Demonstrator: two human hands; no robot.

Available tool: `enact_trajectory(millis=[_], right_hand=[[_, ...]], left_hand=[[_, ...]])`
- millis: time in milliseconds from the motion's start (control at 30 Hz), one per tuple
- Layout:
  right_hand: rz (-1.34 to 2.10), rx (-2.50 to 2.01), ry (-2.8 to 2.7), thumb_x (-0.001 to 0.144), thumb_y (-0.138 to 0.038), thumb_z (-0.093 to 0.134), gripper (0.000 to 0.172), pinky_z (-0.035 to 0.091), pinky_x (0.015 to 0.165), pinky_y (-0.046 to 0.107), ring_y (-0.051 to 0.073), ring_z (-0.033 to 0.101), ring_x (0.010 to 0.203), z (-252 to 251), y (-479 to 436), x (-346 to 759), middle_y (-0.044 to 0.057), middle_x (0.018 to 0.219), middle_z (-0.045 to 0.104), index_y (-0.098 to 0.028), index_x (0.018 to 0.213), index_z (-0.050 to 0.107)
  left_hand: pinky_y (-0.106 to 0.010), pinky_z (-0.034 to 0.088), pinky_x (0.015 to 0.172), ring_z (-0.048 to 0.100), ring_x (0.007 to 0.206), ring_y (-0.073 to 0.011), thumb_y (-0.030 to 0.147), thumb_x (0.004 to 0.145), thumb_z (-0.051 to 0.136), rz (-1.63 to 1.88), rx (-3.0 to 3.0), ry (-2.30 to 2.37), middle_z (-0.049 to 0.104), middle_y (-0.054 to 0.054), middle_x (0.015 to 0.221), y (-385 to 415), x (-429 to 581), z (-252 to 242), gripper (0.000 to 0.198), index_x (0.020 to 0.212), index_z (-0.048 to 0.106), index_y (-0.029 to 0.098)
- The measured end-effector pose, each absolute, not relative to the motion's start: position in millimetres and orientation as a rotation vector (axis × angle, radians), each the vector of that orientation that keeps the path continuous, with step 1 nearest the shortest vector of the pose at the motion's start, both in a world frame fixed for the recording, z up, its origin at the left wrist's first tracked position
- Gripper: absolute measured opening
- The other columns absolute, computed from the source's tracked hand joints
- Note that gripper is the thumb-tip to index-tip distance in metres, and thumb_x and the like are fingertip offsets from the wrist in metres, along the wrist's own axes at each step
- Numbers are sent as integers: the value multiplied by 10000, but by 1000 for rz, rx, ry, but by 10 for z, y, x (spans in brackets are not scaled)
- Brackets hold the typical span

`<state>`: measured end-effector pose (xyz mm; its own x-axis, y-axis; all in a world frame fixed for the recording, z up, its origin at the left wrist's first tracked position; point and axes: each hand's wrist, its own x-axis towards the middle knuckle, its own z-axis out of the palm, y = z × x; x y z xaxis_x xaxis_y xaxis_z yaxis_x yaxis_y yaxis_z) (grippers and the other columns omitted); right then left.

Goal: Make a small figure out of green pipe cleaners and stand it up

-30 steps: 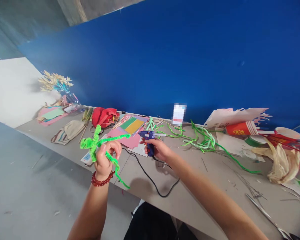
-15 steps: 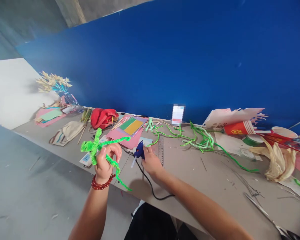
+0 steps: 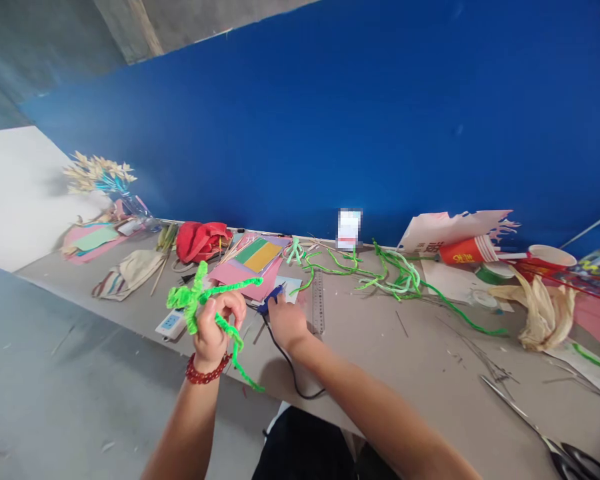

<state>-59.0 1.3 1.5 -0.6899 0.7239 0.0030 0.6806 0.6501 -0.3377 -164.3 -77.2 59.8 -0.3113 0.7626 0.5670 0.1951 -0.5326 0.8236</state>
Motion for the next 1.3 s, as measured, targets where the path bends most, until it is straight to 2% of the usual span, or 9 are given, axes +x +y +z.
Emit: enact_trajectory(millis=[133, 300, 367, 467, 533, 700, 967, 1100, 1300], right_hand=[[500, -1121, -2730, 864, -65, 462, 316, 558, 690, 383, 300, 716, 875, 52, -9, -619, 219, 1096, 670, -77, 1149, 601], [596, -1030, -2697, 889, -208, 537, 258, 533, 734, 374, 309, 701, 935, 37, 83, -276, 155, 1073, 716, -150, 1113, 650], [655, -998, -2656, 906, -260, 544, 231, 519, 737, 324, 273, 692, 960, 44, 188, -15, 109, 1077, 727, -200, 1090, 671], [768, -930, -2540, 964, -291, 463, 247, 504, 701, 255, 169, 686, 817, 84, 329, 434, 42, 1016, 737, -229, 1073, 676], [1080, -784, -2138, 959, -335, 467, 274, 500, 649, 257, 168, 657, 737, 128, 354, 724, 52, 864, 725, -187, 932, 696], [1455, -625, -1575, 912, -452, 564, 316, 532, 678, 292, 158, 640, 712, 214, 216, 1235, 67, 938, 697, -189, 1055, 664], [1266, -606, -1610, 852, -354, 681, 339, 525, 858, 346, 218, 657, 967, 83, 236, 1422, 85, 1119, 675, -226, 1160, 621], [959, -720, -1673, 872, -277, 638, 169, 523, 776, 307, 194, 669, 832, -17, 299, 1418, 53, 932, 712, -214, 1024, 671], [716, -782, -1686, 888, -209, 596, 97, 491, 724, 268, 167, 650, 745, -29, 327, 1500, 17, 795, 711, -217, 891, 693]], left_hand=[[-326, 326, 525, 441, 512, -173, 437, 962, 274, 1847, 1551, 1230, 444, -17, 479, -749, -1611, 554, 522, 572, 530, 203], [-335, 341, 548, 446, 533, -178, 416, 974, 234, 1781, 1595, 1204, 440, -16, 488, -688, -1492, 528, 525, 579, 511, 209], [-333, 348, 542, 445, 532, -176, 417, 977, 211, 1739, 1627, 1202, 436, -16, 499, -616, -1364, 511, 533, 574, 494, 212], [-339, 399, 569, 472, 552, -177, 426, 983, 183, 1570, 1723, 1207, 461, -18, 533, -449, -1093, 456, 539, 591, 488, 216], [-358, 475, 693, 548, 651, -188, 408, 989, 185, 1487, 1792, 1197, 585, -46, 670, -318, -899, 408, 514, 701, 560, 206], [-372, 502, 922, 638, 929, -211, 345, 1005, 182, 1457, 1900, 1130, 702, -92, 910, -23, -498, 333, 488, 906, 634, 192], [-355, 547, 816, 665, 889, -217, 422, 998, 273, 1453, 2007, 1351, 704, -100, 940, 221, -147, 248, 440, 1056, 655, 213], [-323, 534, 814, 651, 883, -191, 311, 1010, 258, 1361, 1994, 1290, 695, -80, 937, 283, -145, 178, 390, 1125, 622, 231], [-337, 490, 758, 580, 660, -180, 323, 957, 420, 1190, 1901, 1235, 567, -4, 623, 284, -175, 113, 268, 735, 549, 246]])
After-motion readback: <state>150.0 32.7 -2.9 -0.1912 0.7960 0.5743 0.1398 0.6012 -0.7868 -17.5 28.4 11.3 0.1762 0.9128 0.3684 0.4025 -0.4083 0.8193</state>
